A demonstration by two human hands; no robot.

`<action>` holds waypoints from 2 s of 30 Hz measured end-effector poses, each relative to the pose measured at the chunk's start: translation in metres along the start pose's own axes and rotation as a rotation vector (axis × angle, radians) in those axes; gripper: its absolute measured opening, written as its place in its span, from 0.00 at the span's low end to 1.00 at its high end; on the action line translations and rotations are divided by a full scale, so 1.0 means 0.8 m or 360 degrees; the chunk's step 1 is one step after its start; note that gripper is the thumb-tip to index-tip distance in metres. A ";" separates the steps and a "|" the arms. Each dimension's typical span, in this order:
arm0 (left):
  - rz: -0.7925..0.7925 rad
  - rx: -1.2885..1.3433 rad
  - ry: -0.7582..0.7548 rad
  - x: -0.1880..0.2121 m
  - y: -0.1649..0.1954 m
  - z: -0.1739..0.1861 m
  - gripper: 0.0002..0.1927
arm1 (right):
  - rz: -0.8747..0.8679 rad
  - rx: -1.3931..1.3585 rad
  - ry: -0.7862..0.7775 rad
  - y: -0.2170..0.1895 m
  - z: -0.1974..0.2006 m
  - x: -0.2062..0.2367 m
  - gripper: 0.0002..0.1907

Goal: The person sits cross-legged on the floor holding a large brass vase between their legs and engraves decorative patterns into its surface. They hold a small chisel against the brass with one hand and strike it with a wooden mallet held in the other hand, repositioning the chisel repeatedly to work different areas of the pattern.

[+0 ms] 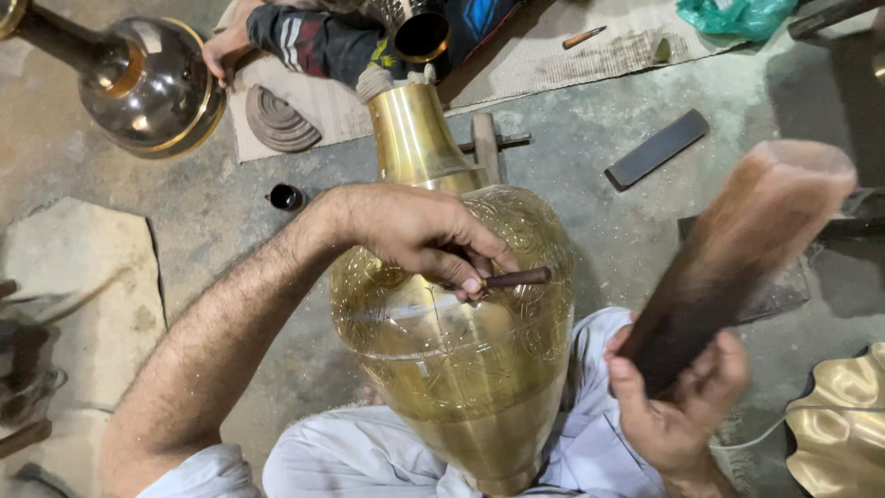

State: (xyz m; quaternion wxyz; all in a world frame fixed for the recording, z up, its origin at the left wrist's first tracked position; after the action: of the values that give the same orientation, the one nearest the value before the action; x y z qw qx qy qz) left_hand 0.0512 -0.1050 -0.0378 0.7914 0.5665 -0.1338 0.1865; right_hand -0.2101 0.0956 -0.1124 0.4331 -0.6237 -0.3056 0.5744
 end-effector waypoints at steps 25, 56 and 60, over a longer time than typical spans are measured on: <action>0.0024 0.0134 0.0646 0.046 -0.013 -0.024 0.17 | -0.0086 -0.0108 -0.0062 0.008 0.009 -0.095 0.44; -0.0105 0.0347 0.0618 0.053 -0.022 -0.032 0.26 | 0.0164 0.0456 -0.0967 -0.012 -0.038 -0.209 0.32; -0.0152 0.0511 0.0563 0.057 -0.024 -0.033 0.26 | 0.0165 0.0729 -0.1261 -0.006 -0.045 -0.209 0.31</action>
State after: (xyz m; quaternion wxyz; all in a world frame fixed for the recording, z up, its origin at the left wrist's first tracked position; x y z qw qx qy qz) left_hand 0.1008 -0.0788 -0.0436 0.7103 0.6493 0.0653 0.2640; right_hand -0.1999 -0.0562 -0.0338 0.3803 -0.2587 -0.2812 0.8422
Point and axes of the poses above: each hand's wrist, its own x-axis away from the middle knuckle, its own z-axis out of the back of the hand, y = z × x, the point moved 2 cm from there along -x, towards the middle knuckle, and after that the axes turned 6 degrees about z, right-handed, at the moved point
